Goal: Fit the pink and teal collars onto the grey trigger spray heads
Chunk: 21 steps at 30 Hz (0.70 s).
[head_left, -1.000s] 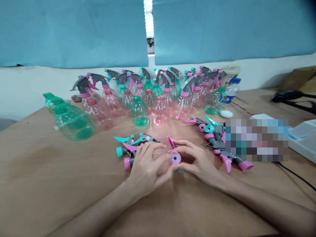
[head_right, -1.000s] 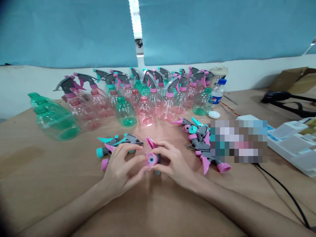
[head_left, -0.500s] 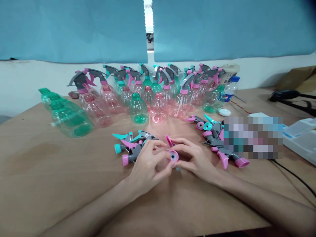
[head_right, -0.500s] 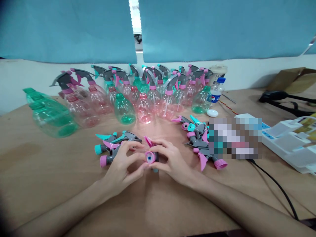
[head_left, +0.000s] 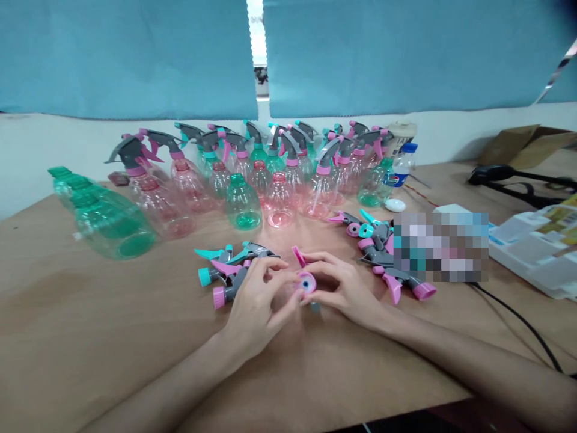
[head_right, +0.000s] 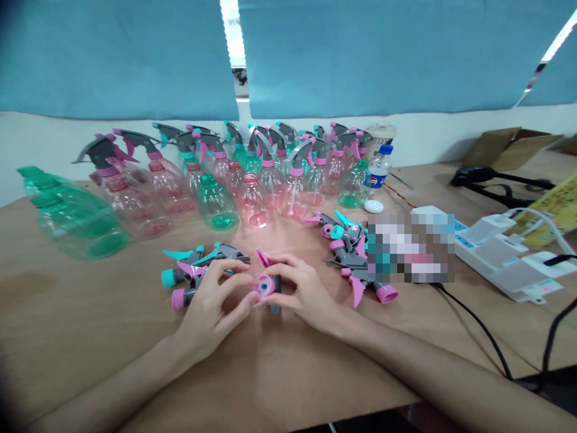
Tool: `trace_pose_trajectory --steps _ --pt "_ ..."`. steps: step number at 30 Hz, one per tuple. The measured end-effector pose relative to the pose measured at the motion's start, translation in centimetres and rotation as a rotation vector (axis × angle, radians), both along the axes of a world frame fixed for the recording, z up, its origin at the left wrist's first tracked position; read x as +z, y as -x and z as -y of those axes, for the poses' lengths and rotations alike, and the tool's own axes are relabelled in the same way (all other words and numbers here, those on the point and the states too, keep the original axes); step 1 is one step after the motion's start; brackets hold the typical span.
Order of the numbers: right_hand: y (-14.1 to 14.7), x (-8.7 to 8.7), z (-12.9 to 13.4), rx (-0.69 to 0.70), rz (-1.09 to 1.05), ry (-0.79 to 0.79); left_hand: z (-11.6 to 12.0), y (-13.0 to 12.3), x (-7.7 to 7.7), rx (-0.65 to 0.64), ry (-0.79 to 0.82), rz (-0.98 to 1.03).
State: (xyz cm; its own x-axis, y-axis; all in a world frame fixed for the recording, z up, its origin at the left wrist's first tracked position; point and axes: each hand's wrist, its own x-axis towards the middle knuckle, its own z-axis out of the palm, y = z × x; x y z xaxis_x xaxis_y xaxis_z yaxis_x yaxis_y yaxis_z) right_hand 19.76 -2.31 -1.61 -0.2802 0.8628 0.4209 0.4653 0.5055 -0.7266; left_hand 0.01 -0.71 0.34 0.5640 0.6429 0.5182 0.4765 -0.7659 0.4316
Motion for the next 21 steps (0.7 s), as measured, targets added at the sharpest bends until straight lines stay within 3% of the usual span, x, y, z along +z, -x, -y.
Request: trace_pose_trajectory --steps 8,14,21 --pt "-0.2 -1.0 -0.1 0.064 0.063 -0.114 0.8 -0.3 -0.1 -0.134 0.004 0.007" --pt "0.0 -0.4 -0.1 0.002 0.024 -0.03 0.8 -0.2 -0.2 0.073 -0.065 -0.055" --pt "0.1 -0.5 -0.5 -0.105 0.04 0.031 0.3 0.1 -0.7 0.18 -0.114 -0.182"
